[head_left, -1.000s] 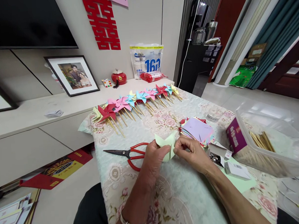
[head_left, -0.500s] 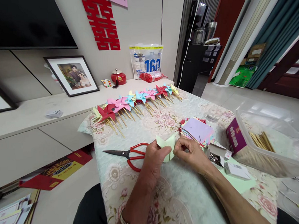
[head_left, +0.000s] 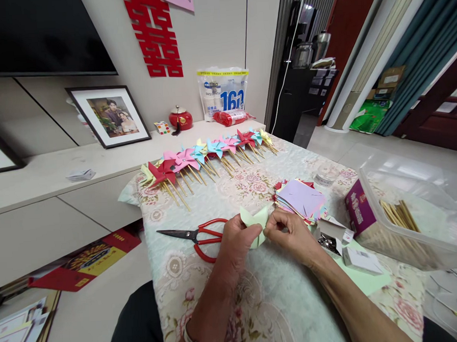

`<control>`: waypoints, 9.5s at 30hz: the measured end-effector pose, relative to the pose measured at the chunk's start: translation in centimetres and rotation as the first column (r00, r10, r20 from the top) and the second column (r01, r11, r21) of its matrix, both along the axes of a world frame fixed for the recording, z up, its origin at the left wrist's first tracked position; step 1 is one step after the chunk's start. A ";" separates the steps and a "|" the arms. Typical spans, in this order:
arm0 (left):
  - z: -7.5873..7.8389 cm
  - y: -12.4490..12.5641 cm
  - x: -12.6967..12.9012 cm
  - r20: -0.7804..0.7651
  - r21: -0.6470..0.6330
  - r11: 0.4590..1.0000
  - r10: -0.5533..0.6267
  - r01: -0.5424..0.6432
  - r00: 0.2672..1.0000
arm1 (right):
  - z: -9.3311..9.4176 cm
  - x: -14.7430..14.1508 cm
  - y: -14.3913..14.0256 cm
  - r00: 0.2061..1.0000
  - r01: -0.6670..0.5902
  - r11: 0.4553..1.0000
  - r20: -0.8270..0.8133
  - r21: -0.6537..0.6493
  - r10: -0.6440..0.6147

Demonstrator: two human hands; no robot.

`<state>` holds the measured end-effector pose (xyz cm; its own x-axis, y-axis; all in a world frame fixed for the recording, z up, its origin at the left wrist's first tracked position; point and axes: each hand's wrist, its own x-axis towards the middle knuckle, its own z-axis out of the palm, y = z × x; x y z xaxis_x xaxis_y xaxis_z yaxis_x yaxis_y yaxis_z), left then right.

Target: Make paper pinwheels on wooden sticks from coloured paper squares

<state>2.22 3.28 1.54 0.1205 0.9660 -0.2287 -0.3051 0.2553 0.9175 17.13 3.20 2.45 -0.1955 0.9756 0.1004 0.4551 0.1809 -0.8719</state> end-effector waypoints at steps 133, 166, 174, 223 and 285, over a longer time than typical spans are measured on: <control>0.4 0.1 -1.3 0.097 0.002 1.000 0.012 -0.013 0.995 | 0.5 2.0 0.0 0.947 -0.218 0.964 -0.207 0.152 0.246; 0.4 -0.2 -0.7 -0.081 -0.004 0.998 -0.060 0.060 0.995 | -0.1 0.4 -0.1 0.997 -0.068 0.974 0.034 0.214 0.062; 0.7 -0.4 -0.7 -0.116 0.017 0.997 -0.072 0.074 0.991 | -0.1 0.3 -0.3 0.998 -0.055 0.984 0.032 0.169 0.050; -0.4 0.0 -0.2 0.007 -0.042 0.999 -0.011 0.012 1.000 | 7.2 9.7 -3.9 0.684 0.142 0.982 0.705 0.124 -0.188; -0.2 -0.1 1.1 0.238 -0.048 0.999 0.031 -0.020 0.971 | 2.4 8.7 -2.6 0.324 0.239 0.967 0.946 -0.087 0.005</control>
<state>3.28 3.22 1.32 0.1521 0.9589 -0.2395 -0.5203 0.2837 0.8054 25.80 0.64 4.89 0.0783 0.9681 -0.2381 0.9888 -0.0449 0.1426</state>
